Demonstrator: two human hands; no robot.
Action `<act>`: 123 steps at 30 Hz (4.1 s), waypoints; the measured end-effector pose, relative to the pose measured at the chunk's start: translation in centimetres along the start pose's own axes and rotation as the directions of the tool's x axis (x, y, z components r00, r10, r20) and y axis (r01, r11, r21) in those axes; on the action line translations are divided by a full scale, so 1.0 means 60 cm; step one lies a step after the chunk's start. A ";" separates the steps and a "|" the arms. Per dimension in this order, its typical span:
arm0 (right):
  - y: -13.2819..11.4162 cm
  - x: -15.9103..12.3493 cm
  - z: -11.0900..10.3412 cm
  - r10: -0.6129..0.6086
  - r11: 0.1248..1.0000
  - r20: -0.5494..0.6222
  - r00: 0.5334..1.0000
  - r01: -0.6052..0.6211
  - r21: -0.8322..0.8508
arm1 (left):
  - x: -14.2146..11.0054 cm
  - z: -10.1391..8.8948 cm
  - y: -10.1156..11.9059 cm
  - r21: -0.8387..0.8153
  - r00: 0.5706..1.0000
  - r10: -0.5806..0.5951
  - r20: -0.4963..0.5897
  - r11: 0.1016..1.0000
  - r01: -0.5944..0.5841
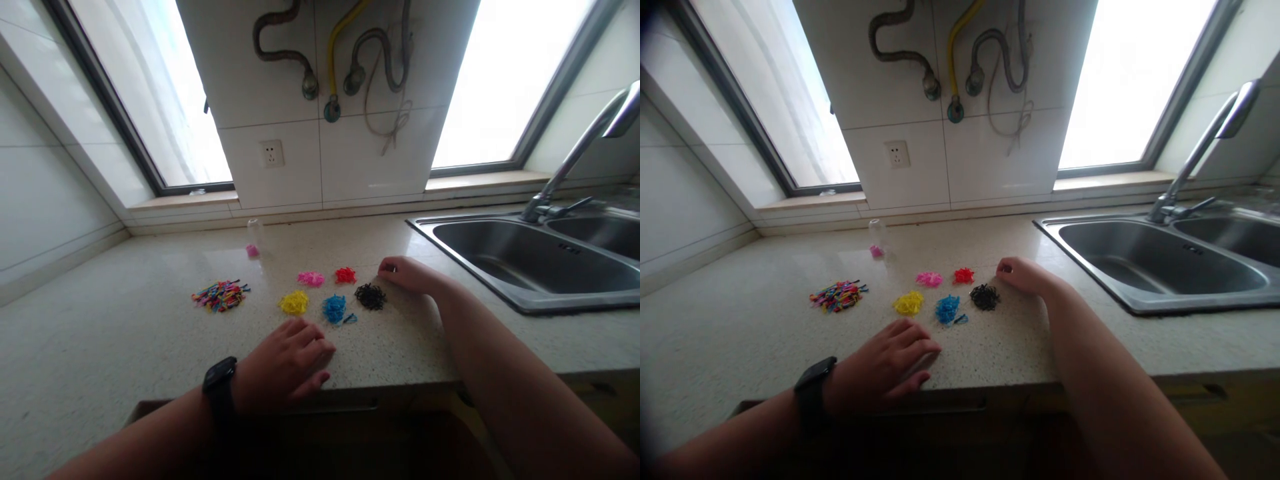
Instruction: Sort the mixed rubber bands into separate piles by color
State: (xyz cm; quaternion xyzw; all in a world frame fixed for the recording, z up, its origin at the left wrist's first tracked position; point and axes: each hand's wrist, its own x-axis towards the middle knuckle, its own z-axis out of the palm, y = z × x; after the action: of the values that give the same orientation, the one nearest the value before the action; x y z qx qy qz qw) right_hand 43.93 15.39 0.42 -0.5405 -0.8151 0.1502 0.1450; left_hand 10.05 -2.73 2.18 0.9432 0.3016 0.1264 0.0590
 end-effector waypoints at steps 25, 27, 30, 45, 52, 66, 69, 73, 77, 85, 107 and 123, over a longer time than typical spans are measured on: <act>-0.162 0.038 -0.003 -0.245 0.968 -0.075 0.967 0.249 0.045 | -0.031 -0.022 -0.063 0.015 0.990 0.142 0.004 0.990 -0.142; -0.216 0.057 -0.003 -0.344 0.938 -0.037 0.938 0.345 0.021 | -0.031 -0.020 -0.064 0.010 0.990 0.144 -0.010 0.990 -0.144; -0.294 0.094 0.011 -0.490 0.871 0.023 0.871 0.491 -0.007 | -0.031 -0.018 -0.066 0.013 0.989 0.147 -0.019 0.989 -0.146; -0.447 0.211 0.157 -0.514 0.813 0.246 0.822 0.559 -0.166 | -0.033 -0.020 -0.074 -0.020 0.982 0.188 -0.018 0.982 -0.189; -0.453 0.233 0.181 -0.524 0.819 0.223 0.822 0.558 -0.135 | -0.032 -0.021 -0.075 -0.014 0.979 0.201 -0.028 0.979 -0.201; -0.422 0.199 0.152 -0.497 0.855 0.078 0.864 0.503 -0.126 | -0.033 -0.016 -0.077 -0.001 0.979 0.202 -0.010 0.979 -0.202; -0.398 0.188 0.138 -0.482 0.874 0.042 0.875 0.484 -0.047 | -0.032 -0.017 -0.076 -0.005 0.981 0.192 0.004 0.981 -0.192; -0.384 0.179 0.129 -0.494 0.869 -0.004 0.870 0.494 0.032 | -0.030 -0.019 -0.073 -0.007 0.983 0.186 0.005 0.983 -0.186; -0.402 0.178 0.129 -0.524 0.852 -0.017 0.852 0.524 0.011 | -0.029 -0.022 -0.071 -0.004 0.982 0.188 0.006 0.982 -0.188; -0.471 0.184 0.149 -0.562 0.811 0.048 0.826 0.561 -0.167 | -0.032 -0.016 -0.072 0.020 0.981 0.191 -0.027 0.981 -0.190; -0.457 0.171 0.143 -0.583 0.778 0.062 0.810 0.579 -0.246 | -0.034 -0.013 -0.075 0.020 0.979 0.202 -0.032 0.979 -0.202; -0.473 0.167 0.147 -0.600 0.793 -0.008 0.800 0.593 -0.138 | -0.034 -0.015 -0.074 0.029 0.980 0.198 -0.022 0.980 -0.198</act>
State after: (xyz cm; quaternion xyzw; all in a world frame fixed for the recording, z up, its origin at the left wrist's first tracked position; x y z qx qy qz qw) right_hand 12.91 13.34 4.50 -0.2680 -0.9477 0.0303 0.1705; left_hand 5.74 -0.26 1.81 0.9676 0.2085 0.1395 0.0296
